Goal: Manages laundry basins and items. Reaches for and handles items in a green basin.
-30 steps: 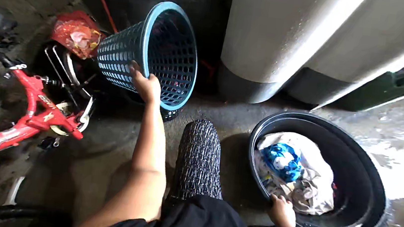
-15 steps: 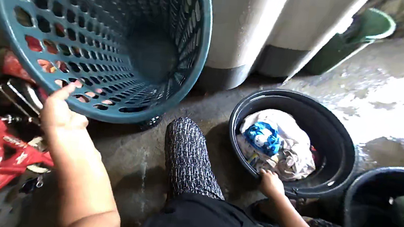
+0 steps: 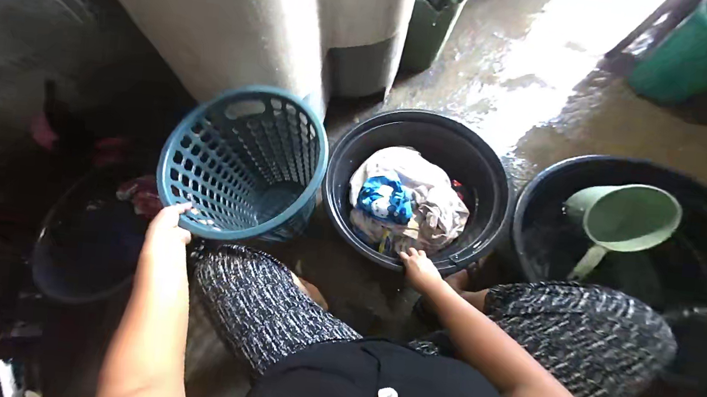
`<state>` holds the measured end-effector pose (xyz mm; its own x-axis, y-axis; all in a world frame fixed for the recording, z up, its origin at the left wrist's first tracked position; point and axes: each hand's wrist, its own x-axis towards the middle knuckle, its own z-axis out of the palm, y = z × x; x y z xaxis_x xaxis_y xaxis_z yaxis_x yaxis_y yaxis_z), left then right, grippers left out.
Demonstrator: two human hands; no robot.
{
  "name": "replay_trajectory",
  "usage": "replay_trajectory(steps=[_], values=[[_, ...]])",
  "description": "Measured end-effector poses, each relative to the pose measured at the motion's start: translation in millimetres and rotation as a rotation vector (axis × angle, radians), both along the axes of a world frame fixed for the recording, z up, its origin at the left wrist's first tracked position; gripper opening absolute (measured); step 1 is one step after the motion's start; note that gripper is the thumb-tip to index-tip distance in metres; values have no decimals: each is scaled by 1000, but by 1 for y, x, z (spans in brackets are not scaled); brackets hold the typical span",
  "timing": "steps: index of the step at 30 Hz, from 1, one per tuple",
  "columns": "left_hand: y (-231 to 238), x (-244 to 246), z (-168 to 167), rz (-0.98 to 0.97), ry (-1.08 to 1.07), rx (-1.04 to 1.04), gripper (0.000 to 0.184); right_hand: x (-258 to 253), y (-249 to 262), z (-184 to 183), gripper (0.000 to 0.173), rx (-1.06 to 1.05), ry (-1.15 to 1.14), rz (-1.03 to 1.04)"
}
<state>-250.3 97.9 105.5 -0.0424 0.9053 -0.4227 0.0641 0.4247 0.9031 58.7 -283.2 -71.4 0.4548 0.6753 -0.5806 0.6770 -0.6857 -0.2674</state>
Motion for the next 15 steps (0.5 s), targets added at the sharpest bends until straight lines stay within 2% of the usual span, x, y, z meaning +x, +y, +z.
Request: replay_trajectory(steps=[6,10,15], values=[[21,1,-56,117,-20,-48,39,2,4,-5,55,-21,14,46],[8,1,-56,161,-75,4,44,3,4,-2,56,-16,27,46],[-16,3,-51,67,-64,56,51,7,4,-4,60,-10,81,24]])
